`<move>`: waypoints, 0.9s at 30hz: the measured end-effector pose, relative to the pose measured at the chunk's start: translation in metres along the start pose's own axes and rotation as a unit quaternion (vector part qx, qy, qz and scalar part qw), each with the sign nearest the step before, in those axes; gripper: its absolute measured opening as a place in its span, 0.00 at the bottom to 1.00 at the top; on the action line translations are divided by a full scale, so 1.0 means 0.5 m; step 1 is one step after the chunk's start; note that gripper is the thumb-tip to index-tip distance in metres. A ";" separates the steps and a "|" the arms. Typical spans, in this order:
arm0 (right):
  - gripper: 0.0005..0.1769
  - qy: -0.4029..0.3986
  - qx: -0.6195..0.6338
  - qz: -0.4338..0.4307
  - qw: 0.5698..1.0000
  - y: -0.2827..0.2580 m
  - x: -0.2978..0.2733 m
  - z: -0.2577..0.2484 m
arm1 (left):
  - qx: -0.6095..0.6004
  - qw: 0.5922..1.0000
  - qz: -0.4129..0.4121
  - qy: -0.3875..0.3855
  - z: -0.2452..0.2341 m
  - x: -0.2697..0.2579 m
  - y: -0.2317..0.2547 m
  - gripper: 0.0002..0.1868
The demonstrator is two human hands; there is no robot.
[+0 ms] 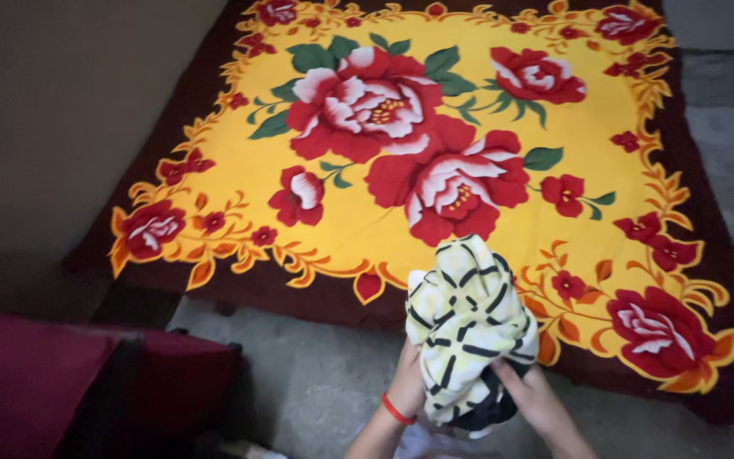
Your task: The person folds several items of clothing and pieces of fabric on a bed, including a yellow garment and white cloths, and stacks them on a small red table.
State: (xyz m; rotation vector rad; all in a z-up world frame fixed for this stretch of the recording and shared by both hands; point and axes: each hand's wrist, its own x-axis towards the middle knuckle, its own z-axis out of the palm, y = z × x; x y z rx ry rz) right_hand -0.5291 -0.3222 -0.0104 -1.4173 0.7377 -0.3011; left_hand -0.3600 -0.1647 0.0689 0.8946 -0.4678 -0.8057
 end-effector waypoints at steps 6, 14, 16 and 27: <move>0.30 -0.005 0.012 -0.070 0.997 -0.011 -0.007 0.057 | 0.047 0.998 0.013 0.034 -0.047 -0.053 -0.008 0.27; 0.30 -0.043 0.025 -0.092 0.994 0.049 -0.059 0.138 | 0.094 0.990 0.044 0.090 -0.086 -0.205 0.038 0.27; 0.30 -0.052 0.027 -0.085 0.995 0.063 -0.084 0.156 | 0.051 0.993 0.032 0.100 -0.089 -0.245 0.043 0.29; 0.29 -0.014 0.095 -0.017 0.995 0.140 -0.268 0.190 | 0.047 0.991 0.016 0.127 -0.082 -0.418 0.025 0.27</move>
